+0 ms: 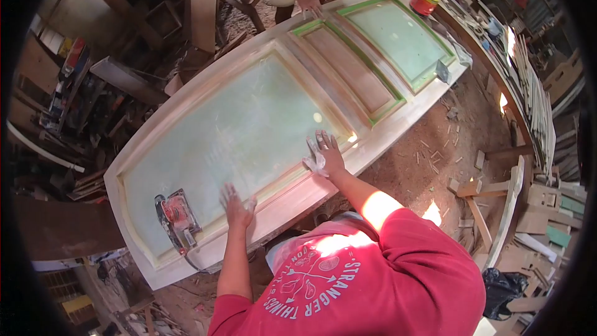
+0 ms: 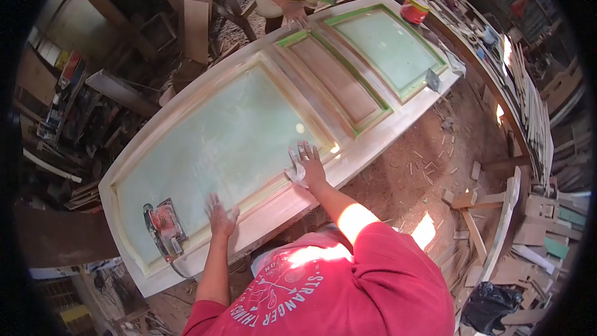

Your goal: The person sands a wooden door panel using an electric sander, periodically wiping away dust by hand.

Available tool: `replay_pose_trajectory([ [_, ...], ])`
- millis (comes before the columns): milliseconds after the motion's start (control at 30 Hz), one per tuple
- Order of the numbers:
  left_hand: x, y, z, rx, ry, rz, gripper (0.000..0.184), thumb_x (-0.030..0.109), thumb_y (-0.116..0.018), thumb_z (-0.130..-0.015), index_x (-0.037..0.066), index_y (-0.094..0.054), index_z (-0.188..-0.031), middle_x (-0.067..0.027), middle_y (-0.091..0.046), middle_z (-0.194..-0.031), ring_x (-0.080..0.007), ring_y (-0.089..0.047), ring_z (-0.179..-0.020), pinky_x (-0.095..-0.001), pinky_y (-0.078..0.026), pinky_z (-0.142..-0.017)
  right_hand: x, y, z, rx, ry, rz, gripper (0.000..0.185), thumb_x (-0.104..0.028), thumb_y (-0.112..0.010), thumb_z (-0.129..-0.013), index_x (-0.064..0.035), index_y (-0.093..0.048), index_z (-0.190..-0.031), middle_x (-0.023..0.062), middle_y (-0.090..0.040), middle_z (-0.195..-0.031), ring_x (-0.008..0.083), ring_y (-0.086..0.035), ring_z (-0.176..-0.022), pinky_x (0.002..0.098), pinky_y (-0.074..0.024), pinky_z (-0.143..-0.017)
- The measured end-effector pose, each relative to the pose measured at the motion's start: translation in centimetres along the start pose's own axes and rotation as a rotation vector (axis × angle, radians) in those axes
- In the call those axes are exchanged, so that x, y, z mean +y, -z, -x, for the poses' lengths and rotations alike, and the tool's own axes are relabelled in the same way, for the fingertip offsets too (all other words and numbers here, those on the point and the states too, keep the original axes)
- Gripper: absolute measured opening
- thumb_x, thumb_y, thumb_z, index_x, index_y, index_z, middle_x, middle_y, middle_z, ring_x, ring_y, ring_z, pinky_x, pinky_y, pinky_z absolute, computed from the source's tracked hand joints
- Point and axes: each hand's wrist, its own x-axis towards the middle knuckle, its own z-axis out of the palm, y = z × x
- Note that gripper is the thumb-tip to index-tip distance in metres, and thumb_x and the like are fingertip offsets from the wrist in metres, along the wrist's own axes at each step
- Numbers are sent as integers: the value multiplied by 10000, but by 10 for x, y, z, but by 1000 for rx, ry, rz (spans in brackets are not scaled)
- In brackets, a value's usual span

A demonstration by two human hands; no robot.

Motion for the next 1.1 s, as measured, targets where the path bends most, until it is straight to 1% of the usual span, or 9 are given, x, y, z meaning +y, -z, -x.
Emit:
replay_pose_trajectory([
  [67,26,5,-24,-93,-102,-32,1142,622,-689,-1001,-56,-196,-1775,-267,-167,-1869,-448,-95,-1744,-598,-24,-1409,-13,2,-2,33,-41,-6,902,-688,-618,-1018,-126,-491,-1713,270,-353,-1803,430,-261,-1706,573,-141,-1402],
  [167,65,17,-60,-55,-162,-32,1052,581,-670,-1034,-49,-250,-1765,-263,-206,-1860,-427,-125,-1743,-590,-46,-1413,-29,13,-3,89,-108,-39,851,-682,-651,-999,-112,-608,-1629,274,-427,-1760,422,-331,-1672,572,-196,-1384],
  [200,68,14,-74,0,-191,-28,1037,598,-652,-1041,-45,-273,-1761,-250,-240,-1854,-405,-131,-1746,-582,-46,-1417,-26,8,-2,196,-64,-68,795,-633,-714,-972,-92,-683,-1553,267,-506,-1704,419,-395,-1628,570,-270,-1347],
  [367,63,12,-152,116,-195,-108,981,643,-576,-1073,45,-269,-1787,-190,-224,-1872,-355,-155,-1748,-559,-85,-1424,-23,0,-3,216,-16,-3,764,-559,-758,-949,-93,-675,-1548,243,-534,-1681,432,-428,-1597,577,-315,-1312],
  [467,54,21,-202,93,-146,-115,989,675,-555,-1068,73,-260,-1796,-168,-202,-1883,-350,-158,-1748,-557,-93,-1424,-23,1,-4,232,3,3,757,-510,-791,-924,-102,-667,-1550,229,-535,-1679,431,-437,-1588,583,-326,-1305],
  [733,31,38,-305,215,-75,-133,986,679,-546,-1072,63,-270,-1791,-180,-229,-1874,-355,-164,-1746,-554,-96,-1424,-23,1,-5,197,6,53,749,-476,-771,-920,-116,-651,-1566,215,-516,-1694,415,-430,-1594,568,-326,-1304],
  [867,35,28,-284,208,-49,-138,987,678,-521,-1084,38,-259,-1789,-191,-209,-1877,-367,-147,-1747,-546,-83,-1427,-22,-1,-5,192,4,58,759,-471,-775,-908,-122,-647,-1570,202,-501,-1710,401,-416,-1608,563,-318,-1311],
  [967,45,17,-225,122,-72,-123,976,660,-501,-1101,18,-240,-1788,-206,-173,-1882,-377,-133,-1748,-544,-80,-1428,-22,-1,-5,186,-7,72,752,-469,-775,-907,-122,-651,-1563,197,-502,-1711,391,-411,-1614,565,-318,-1312],
  [1100,57,3,-141,162,-131,-49,943,529,-638,-1083,15,-262,-1778,-233,-204,-1865,-407,-187,-1732,-581,-129,-1413,-22,-1,-5,203,-3,56,739,-463,-767,-910,-125,-655,-1557,192,-510,-1705,386,-404,-1618,558,-317,-1316],
])
